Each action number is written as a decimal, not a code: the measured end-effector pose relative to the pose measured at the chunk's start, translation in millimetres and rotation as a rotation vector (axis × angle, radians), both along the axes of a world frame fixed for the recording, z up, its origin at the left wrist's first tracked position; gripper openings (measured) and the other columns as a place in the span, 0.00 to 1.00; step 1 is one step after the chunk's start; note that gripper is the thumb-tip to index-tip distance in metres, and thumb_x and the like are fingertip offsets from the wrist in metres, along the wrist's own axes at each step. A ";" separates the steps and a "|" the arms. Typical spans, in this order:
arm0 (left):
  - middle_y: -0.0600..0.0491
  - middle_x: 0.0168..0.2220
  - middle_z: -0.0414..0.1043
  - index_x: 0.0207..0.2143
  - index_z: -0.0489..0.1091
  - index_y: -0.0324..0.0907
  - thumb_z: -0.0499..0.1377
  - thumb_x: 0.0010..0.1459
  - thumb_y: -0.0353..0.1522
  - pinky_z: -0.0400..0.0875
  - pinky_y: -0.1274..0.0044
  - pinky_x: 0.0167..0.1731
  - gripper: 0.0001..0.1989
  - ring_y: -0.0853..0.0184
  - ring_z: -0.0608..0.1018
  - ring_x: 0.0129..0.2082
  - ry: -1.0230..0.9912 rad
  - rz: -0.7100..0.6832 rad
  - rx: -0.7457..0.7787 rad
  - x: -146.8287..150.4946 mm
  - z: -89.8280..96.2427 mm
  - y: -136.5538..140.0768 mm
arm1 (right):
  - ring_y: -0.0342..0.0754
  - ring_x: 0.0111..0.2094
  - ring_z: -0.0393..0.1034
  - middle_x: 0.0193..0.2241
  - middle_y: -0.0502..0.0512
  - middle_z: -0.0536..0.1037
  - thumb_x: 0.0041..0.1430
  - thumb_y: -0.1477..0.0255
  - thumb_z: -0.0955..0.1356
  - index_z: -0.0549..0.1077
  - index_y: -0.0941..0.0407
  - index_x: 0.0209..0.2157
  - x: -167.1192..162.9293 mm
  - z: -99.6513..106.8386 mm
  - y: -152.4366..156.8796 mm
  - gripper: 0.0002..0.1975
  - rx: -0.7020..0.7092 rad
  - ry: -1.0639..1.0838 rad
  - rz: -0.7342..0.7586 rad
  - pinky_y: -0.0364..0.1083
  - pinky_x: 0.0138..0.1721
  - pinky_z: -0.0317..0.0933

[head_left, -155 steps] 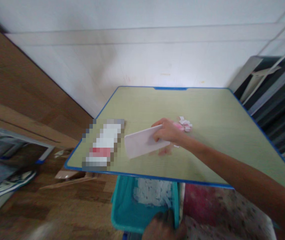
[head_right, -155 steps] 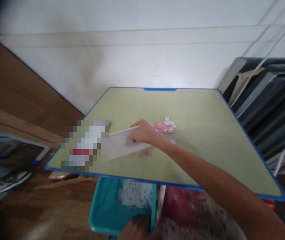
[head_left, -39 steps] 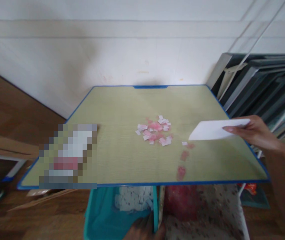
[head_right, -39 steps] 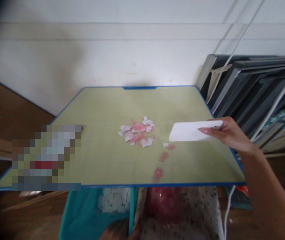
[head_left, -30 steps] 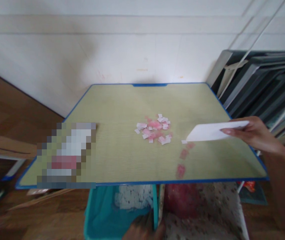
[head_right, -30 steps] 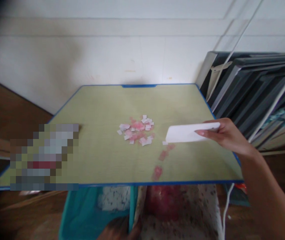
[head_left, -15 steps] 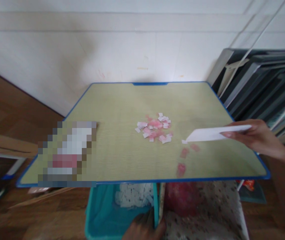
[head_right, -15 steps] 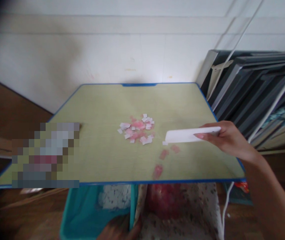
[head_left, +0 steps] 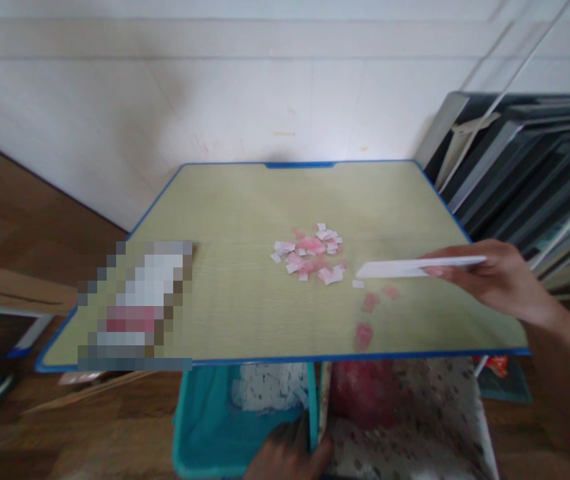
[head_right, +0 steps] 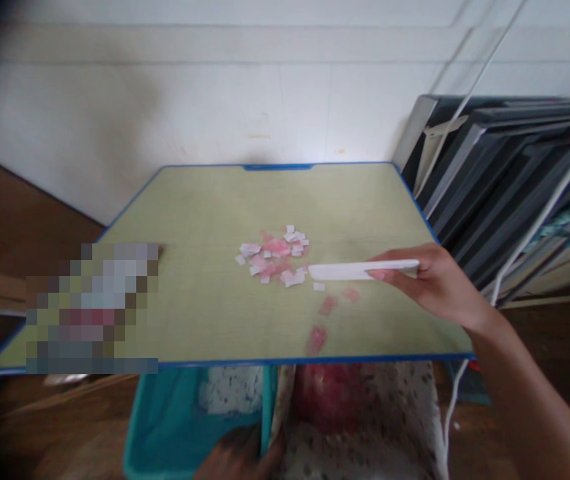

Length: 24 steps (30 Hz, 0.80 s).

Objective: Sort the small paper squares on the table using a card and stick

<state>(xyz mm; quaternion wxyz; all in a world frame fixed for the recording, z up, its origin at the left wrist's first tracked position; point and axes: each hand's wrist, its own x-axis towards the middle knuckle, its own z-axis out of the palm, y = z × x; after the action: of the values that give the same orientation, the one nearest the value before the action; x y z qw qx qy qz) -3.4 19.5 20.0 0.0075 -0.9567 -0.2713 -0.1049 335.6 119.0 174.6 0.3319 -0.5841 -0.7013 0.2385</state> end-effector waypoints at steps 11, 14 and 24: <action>0.57 0.22 0.72 0.36 0.65 0.46 0.69 0.36 0.29 0.70 0.77 0.16 0.23 0.64 0.72 0.18 -0.021 -0.013 0.009 1.4 1.2 0.6 | 0.38 0.16 0.55 0.15 0.47 0.68 0.47 0.59 0.71 0.77 0.57 0.22 -3.7 0.2 -3.9 0.14 -0.074 0.113 -0.143 0.39 0.15 0.47; 0.56 0.23 0.73 0.36 0.65 0.46 0.67 0.39 0.26 0.71 0.77 0.17 0.21 0.63 0.74 0.19 0.037 -0.027 -0.035 1.5 3.3 0.2 | 0.39 0.17 0.56 0.16 0.47 0.69 0.46 0.59 0.72 0.77 0.55 0.23 -5.1 -1.3 -4.6 0.13 -0.090 0.123 -0.206 0.40 0.16 0.48; 0.55 0.25 0.74 0.40 0.65 0.46 0.69 0.40 0.30 0.72 0.76 0.20 0.23 0.64 0.74 0.19 0.030 -0.011 -0.077 -0.3 -1.0 -3.8 | 0.44 0.21 0.66 0.22 0.49 0.77 0.49 0.59 0.70 0.79 0.53 0.28 -6.0 -9.2 0.7 0.12 -0.052 0.039 -0.307 0.42 0.20 0.57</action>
<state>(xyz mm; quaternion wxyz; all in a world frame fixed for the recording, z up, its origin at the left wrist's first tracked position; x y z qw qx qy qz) -3.7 15.6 19.0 -0.0259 -0.9593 -0.2697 -0.0799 329.6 119.8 165.4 0.3627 -0.6881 -0.5907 0.2146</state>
